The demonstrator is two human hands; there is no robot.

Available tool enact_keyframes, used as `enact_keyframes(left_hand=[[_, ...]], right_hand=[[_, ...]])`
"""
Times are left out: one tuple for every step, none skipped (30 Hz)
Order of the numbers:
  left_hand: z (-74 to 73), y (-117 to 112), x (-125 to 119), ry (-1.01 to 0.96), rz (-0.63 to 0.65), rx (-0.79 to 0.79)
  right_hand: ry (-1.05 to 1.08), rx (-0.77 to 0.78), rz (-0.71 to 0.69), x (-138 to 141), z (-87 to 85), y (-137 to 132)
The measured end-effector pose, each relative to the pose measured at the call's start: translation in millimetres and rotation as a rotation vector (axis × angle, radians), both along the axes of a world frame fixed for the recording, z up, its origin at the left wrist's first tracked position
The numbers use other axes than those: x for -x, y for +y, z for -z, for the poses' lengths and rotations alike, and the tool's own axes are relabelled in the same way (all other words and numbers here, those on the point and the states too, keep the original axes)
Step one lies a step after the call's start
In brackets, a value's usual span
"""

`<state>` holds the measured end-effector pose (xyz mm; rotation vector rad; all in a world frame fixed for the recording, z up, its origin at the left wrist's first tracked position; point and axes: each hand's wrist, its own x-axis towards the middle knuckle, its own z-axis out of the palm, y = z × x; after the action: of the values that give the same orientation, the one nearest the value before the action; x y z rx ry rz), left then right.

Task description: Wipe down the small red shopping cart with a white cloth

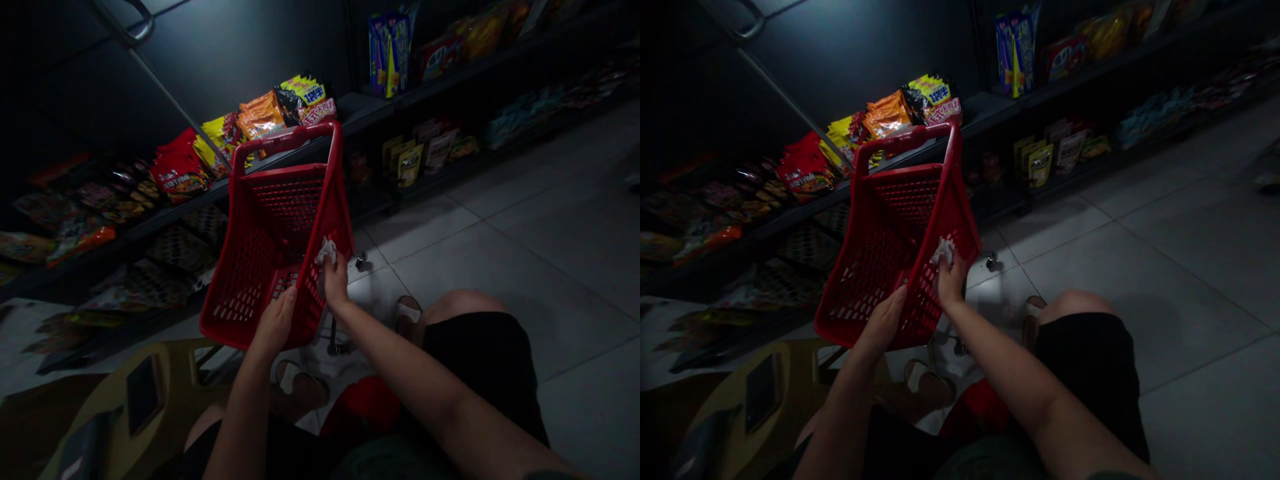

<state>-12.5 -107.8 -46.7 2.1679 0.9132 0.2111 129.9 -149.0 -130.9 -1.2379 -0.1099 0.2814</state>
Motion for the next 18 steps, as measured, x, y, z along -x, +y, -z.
enact_keyframes(left_hand=[[0.2, 0.0, -1.2, 0.000, 0.005, 0.010], [0.3, 0.3, -2.2, 0.000, 0.009, 0.020], [0.4, 0.7, -2.8, -0.001, 0.013, 0.028], [0.4, 1.2, -3.0, 0.000, 0.018, 0.033], [0.3, 1.8, -3.1, 0.005, 0.018, 0.031], [0.0, 2.3, -3.0, 0.012, 0.013, 0.023], [-0.3, 2.8, -2.8, 0.021, 0.009, 0.013], [-0.6, 3.0, -2.8, 0.027, 0.007, 0.002], [-0.8, 3.0, -2.8, 0.030, 0.009, -0.006], [-0.9, 2.9, -2.8, 0.029, 0.013, -0.008], [-0.8, 2.5, -2.9, 0.023, 0.020, -0.008], [-0.6, 2.0, -3.1, 0.017, 0.030, -0.002], [-0.4, 1.5, -3.3, 0.014, 0.032, 0.004], [-0.2, 0.9, -3.7, 0.013, 0.026, 0.009], [-0.2, 0.4, -4.2, 0.016, 0.017, 0.014], [-0.4, -0.1, -4.9, 0.021, 0.005, 0.019], [-0.8, -0.5, -5.7, 0.027, -0.012, 0.024], [-1.3, -0.8, -6.8, 0.032, -0.025, 0.032]], right_hand=[[-0.004, 0.007, -0.015, 13.2, -0.5, -4.5], [-0.007, 0.007, -0.042, 28.8, -0.5, -10.5], [0.000, -0.002, -0.095, 44.9, -0.1, -17.2], [-0.004, -0.019, -0.144, 59.4, 0.4, -23.5], [-0.012, -0.032, -0.184, 70.7, 0.8, -28.7], [-0.034, -0.040, -0.207, 77.6, 1.0, -32.2], [-0.072, -0.042, -0.212, 79.6, 1.0, -33.8], [-0.123, -0.038, -0.212, 76.8, 1.0, -33.5], [-0.177, -0.031, -0.206, 69.6, 1.0, -31.4], [-0.217, -0.027, -0.191, 58.9, 1.2, -27.7], [-0.230, -0.028, -0.169, 45.4, 1.7, -22.8], [-0.216, -0.026, -0.137, 30.0, 2.4, -16.7], [-0.185, -0.018, -0.091, 13.6, 3.4, -9.9], [-0.153, -0.003, -0.035, -3.2, 4.7, -2.6], [-0.141, 0.013, 0.018, -19.8, 6.4, 4.9], [-0.155, 0.027, 0.059, -35.5, 8.5, 12.2], [-0.187, 0.036, 0.087, -50.0, 11.2, 19.0], [-0.218, 0.037, 0.104, -63.2, 14.4, 24.9]])
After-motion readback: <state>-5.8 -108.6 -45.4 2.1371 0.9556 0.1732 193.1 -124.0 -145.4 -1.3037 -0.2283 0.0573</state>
